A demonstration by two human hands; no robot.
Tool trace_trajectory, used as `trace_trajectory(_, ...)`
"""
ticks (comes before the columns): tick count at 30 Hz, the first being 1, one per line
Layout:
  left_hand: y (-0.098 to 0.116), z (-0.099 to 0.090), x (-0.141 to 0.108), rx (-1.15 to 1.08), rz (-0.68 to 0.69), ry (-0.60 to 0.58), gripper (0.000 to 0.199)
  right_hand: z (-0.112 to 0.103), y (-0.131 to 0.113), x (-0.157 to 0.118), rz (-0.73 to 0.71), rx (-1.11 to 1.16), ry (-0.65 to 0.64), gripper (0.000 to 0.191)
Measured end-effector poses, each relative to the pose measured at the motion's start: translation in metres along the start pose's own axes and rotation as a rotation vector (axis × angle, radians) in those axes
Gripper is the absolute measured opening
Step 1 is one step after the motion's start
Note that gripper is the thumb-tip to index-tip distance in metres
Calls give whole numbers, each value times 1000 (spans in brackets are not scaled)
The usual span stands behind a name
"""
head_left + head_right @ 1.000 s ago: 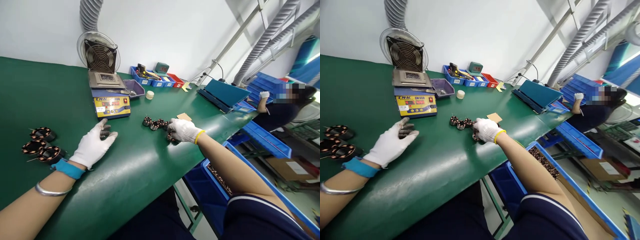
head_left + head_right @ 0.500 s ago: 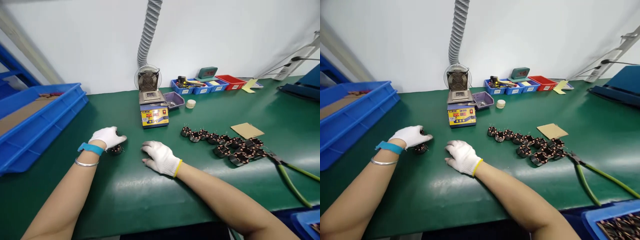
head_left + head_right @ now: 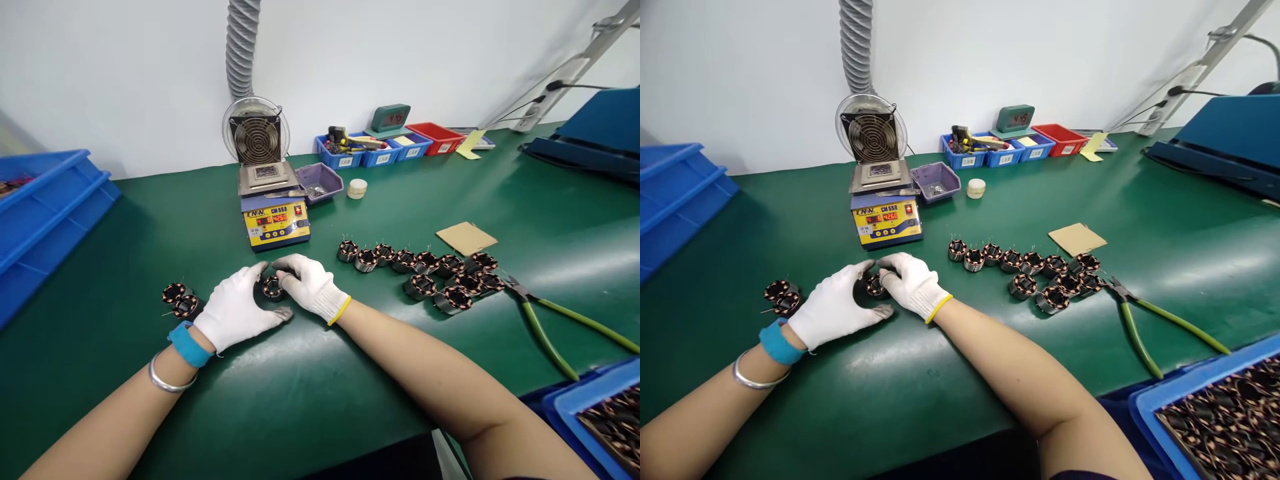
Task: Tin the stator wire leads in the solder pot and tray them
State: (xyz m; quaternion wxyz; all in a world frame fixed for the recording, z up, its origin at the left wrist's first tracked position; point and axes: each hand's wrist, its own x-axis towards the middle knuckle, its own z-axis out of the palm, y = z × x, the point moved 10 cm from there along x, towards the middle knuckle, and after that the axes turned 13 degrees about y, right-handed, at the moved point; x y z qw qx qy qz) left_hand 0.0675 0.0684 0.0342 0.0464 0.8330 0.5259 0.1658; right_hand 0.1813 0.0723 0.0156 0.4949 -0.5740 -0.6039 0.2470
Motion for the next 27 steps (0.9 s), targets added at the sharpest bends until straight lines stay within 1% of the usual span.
trace_trajectory(3,0,8,1,10,-41,-51,51,2,4,2,40,78,-13,27)
trace_trajectory(4,-1,10,2,13,-58,-62,45,2,6,3,65,114,-23,30)
trace_trajectory(5,-3,12,2,14,-80,-69,42,2,9,4,88,145,-43,33)
trace_trajectory(7,-7,13,2,20,-124,-81,42,4,10,4,105,152,-129,33)
trace_trajectory(9,-11,13,1,32,-153,-84,42,6,6,1,77,24,-225,32)
trace_trajectory(11,-11,11,0,34,-152,-78,39,5,-2,-4,-8,-216,-295,35)
trace_trajectory(13,-11,11,0,35,-142,-77,36,3,-10,-9,-104,-465,-326,32)
trace_trajectory(14,-11,11,0,34,-140,-78,35,1,-13,-10,-137,-542,-333,29)
trace_trajectory(15,-11,11,0,31,-142,-79,36,0,-13,-10,-137,-570,-341,25)
trace_trajectory(17,-11,13,1,23,-150,-74,38,-6,-5,-9,-28,-486,-347,20)
trace_trajectory(19,-12,13,3,23,-153,-58,40,-12,8,-4,123,-314,-320,21)
trace_trajectory(20,-13,13,4,25,-152,-50,41,-15,14,-1,178,-253,-297,21)
trace_trajectory(21,-15,12,3,27,-153,-47,41,-16,18,2,196,-226,-271,22)
trace_trajectory(23,-21,8,0,32,-170,-60,40,-16,14,6,143,-269,-241,21)
trace_trajectory(24,-23,6,-3,30,-177,-77,39,-13,8,5,98,-317,-253,21)
trace_trajectory(26,-21,6,-7,10,-164,-122,35,-4,-11,-2,18,-404,-320,20)
trace_trajectory(27,-13,9,-5,-33,-126,-138,34,0,-19,-8,19,-413,-365,17)
